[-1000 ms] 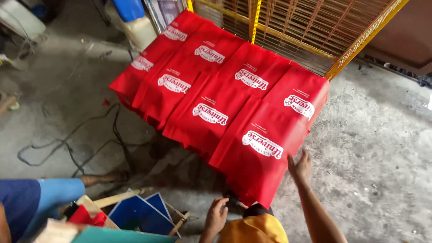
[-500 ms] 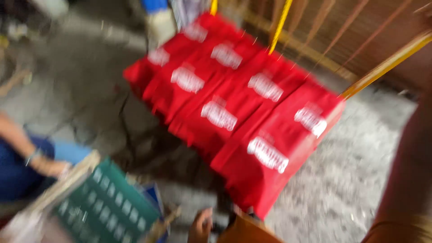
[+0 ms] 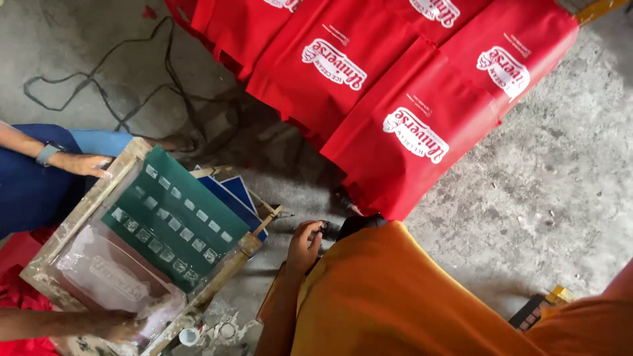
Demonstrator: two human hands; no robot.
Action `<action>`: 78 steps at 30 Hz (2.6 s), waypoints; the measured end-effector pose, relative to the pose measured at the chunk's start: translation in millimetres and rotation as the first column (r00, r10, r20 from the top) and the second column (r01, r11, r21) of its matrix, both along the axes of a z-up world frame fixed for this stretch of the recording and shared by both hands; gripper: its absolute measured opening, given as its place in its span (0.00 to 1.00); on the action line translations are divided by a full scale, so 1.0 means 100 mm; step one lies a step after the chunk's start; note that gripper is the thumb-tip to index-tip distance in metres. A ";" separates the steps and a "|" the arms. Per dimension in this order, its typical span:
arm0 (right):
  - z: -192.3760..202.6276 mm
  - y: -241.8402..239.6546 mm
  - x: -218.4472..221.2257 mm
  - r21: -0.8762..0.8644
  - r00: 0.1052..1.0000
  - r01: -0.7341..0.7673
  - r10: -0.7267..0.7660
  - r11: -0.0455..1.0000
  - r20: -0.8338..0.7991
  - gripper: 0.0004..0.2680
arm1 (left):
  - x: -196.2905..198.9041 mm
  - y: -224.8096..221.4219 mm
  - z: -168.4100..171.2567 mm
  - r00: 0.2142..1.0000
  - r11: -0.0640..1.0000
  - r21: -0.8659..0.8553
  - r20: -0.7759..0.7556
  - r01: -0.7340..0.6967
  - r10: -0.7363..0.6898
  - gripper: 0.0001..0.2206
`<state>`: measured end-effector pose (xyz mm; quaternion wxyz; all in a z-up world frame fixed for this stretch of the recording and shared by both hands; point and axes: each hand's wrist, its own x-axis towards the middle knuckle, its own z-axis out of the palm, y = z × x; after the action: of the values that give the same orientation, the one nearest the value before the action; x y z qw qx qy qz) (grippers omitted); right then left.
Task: Applying ink to reusable bags using a screen printing setup.
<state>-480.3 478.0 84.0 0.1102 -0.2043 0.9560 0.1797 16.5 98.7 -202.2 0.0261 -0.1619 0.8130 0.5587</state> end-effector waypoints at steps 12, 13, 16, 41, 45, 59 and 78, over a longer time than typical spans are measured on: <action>-2.77 -1.07 1.77 -0.344 0.934 0.278 -0.169 0.897 0.315 0.10 | 0.15 -0.09 0.16 0.998 0.998 0.004 -0.028 -0.057 0.057 0.13; -2.86 -1.14 1.85 -0.298 0.931 0.269 -0.168 0.916 0.324 0.11 | 0.21 -0.10 0.18 0.998 0.998 -0.001 -0.013 -0.056 0.056 0.13; -3.73 -1.14 1.84 -0.167 0.915 0.273 -0.202 0.947 0.348 0.13 | 0.32 -0.12 0.10 0.995 0.995 0.020 0.018 -0.095 0.094 0.13; -3.15 -3.33 3.42 -0.770 0.108 -0.411 0.865 0.487 0.490 0.09 | 1.41 0.22 0.11 0.535 0.545 0.132 -0.105 -0.828 0.838 0.14; -3.05 -3.83 3.60 -0.763 0.054 -0.452 0.868 0.462 0.494 0.11 | 1.68 -0.09 0.10 0.461 0.477 0.064 -0.173 -0.876 0.870 0.12; -2.79 -4.49 3.62 -0.707 0.176 -0.455 0.834 0.541 0.524 0.15 | 1.95 -0.36 0.13 0.354 0.375 0.142 -0.156 -0.916 0.922 0.13; -3.27 -6.80 1.84 -0.874 0.321 -0.230 0.881 0.429 0.348 0.08 | 0.89 -1.31 0.51 0.090 0.091 0.138 -0.015 -0.986 0.996 0.13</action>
<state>-296.0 -202.3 -242.7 0.3533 -0.6346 0.6312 -0.2723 106.0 -32.7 -151.1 -0.3914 -0.6358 0.4657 0.4750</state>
